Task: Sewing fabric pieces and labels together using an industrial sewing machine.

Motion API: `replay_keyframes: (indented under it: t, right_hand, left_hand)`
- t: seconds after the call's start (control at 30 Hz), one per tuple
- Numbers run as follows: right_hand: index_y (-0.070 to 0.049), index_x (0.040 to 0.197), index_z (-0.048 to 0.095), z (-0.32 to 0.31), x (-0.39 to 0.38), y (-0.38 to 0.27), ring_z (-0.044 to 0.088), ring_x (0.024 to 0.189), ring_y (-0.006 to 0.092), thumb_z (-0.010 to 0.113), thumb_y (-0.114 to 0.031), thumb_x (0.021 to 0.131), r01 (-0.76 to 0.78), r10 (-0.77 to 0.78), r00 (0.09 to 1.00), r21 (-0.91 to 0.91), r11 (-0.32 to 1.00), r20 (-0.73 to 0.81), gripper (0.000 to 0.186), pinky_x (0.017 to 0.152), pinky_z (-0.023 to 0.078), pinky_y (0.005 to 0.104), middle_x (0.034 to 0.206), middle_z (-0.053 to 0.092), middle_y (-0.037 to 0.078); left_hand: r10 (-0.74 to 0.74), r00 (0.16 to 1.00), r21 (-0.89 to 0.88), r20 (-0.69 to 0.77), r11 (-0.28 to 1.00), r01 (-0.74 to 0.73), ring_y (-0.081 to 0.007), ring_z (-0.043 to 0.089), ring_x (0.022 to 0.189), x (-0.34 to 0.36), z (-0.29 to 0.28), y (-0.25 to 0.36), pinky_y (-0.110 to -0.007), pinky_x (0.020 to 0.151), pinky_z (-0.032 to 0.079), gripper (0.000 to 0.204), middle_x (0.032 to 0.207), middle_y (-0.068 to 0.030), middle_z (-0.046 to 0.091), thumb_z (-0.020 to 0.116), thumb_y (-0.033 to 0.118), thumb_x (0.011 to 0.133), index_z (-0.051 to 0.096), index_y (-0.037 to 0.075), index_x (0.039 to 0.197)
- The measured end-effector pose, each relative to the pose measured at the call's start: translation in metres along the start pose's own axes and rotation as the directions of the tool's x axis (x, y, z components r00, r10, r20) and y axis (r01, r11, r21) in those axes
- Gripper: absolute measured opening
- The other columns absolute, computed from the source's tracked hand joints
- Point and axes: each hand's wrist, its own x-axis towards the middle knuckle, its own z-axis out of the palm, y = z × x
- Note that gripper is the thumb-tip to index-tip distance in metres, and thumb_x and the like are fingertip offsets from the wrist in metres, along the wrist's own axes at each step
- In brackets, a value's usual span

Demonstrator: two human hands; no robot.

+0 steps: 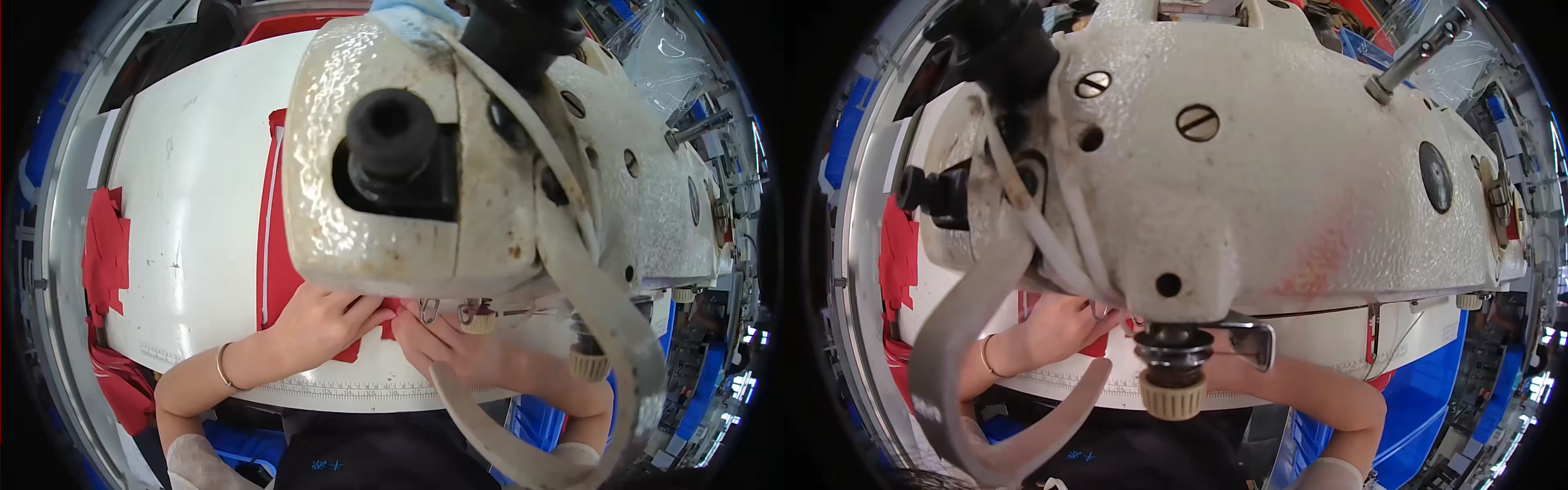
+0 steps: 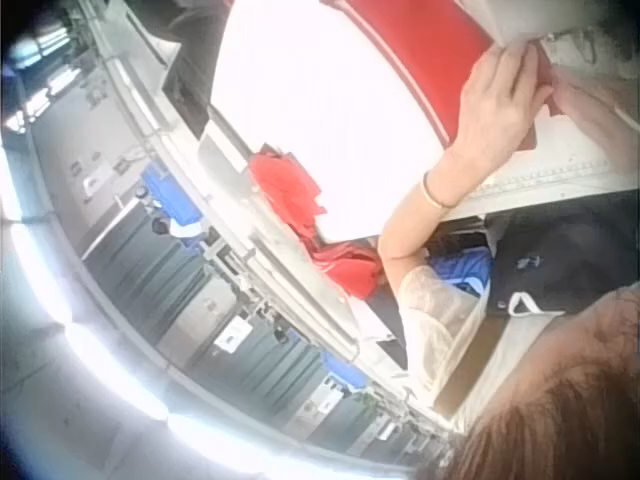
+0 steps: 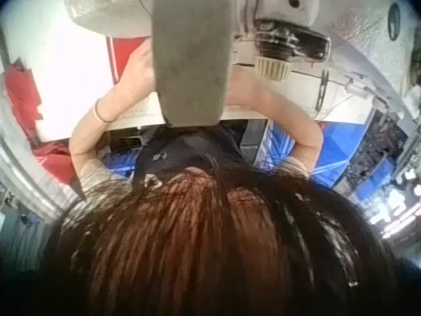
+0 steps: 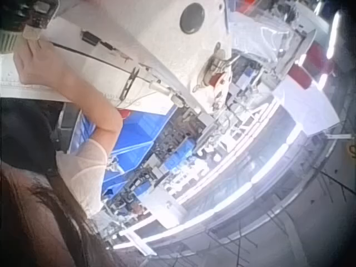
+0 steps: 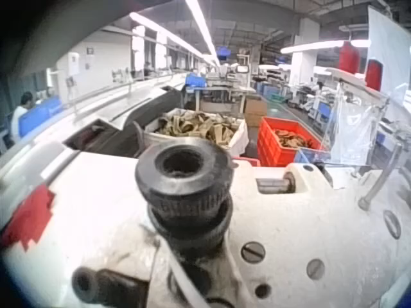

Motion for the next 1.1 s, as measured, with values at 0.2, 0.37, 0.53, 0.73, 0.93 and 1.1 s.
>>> replay_keyframes:
  t: [0.2,0.37,0.53,0.73,0.93,1.1]
  right_hand:
    - [-0.002,0.104,0.066,-0.006,0.014,0.012,0.06,0.086,0.018,0.061,-0.011,0.075,-0.013,0.006,0.999,-0.218,0.976,-0.031,0.031,0.073,0.051,0.0317,0.099,0.063,0.01]
    - [-0.006,0.111,0.065,-0.001,0.005,0.017,0.049,0.072,0.0155,0.057,-0.006,0.074,0.5,-0.177,0.86,-0.726,0.472,0.478,0.038,0.068,0.048,0.0306,0.09,0.06,0.004]
    - [-0.008,0.102,0.066,0.022,-0.008,0.01,0.05,0.072,0.0142,0.059,-0.012,0.072,0.111,-0.022,0.985,-0.525,0.844,0.173,0.031,0.065,0.047,0.0317,0.081,0.056,0.001]
    - [-0.013,0.091,0.065,0.041,-0.016,0.018,0.055,0.073,0.0156,0.062,-0.02,0.071,-0.222,0.234,0.972,-0.413,0.883,-0.022,0.021,0.063,0.048,0.0352,0.076,0.053,-0.002]
    - [-0.009,0.089,0.065,-0.006,0.017,0.019,0.058,0.07,0.0164,0.064,-0.022,0.071,-0.061,0.042,0.997,-0.371,0.927,-0.059,0.022,0.057,0.047,0.0335,0.076,0.053,0.0]
    - [-0.015,0.073,0.053,-0.001,0.02,0.018,0.054,0.069,0.0163,0.067,-0.021,0.067,-0.181,0.142,0.959,-0.144,0.973,-0.245,0.016,0.057,0.039,0.0297,0.071,0.044,-0.002]
  left_hand:
    - [0.132,0.987,-0.012,-0.093,0.991,-0.134,-0.0226,0.061,0.086,-0.007,-0.003,-0.001,-0.032,0.067,0.052,0.035,0.097,-0.0088,0.062,0.065,0.006,0.068,0.066,-0.001,0.102]
    - [0.204,0.968,0.01,-0.148,0.979,-0.205,-0.0253,0.061,0.09,-0.006,-0.004,-0.014,-0.034,0.069,0.053,0.04,0.102,-0.0111,0.062,0.063,0.006,0.061,0.067,-0.001,0.101]
    - [0.231,0.963,0.055,-0.14,0.973,-0.225,-0.0289,0.062,0.09,0.007,-0.007,-0.03,-0.037,0.07,0.054,0.031,0.099,-0.013,0.063,0.064,0.005,0.061,0.066,-0.001,0.092]
    - [0.181,0.967,-0.051,-0.18,0.98,-0.193,-0.0323,0.062,0.083,0.019,-0.001,-0.048,-0.038,0.07,0.054,0.025,0.093,-0.0138,0.063,0.063,-0.001,0.058,0.064,-0.003,0.084]
    - [0.212,0.954,-0.009,-0.214,0.976,-0.219,-0.0314,0.062,0.079,0.029,0.007,-0.061,-0.038,0.069,0.054,0.022,0.085,-0.0132,0.063,0.063,-0.005,0.055,0.063,-0.002,0.077]
    - [0.264,0.939,0.049,-0.22,0.964,-0.26,-0.031,0.061,0.079,0.035,-0.005,-0.053,-0.037,0.07,0.054,0.022,0.082,-0.0127,0.062,0.062,-0.007,0.055,0.064,-0.002,0.076]
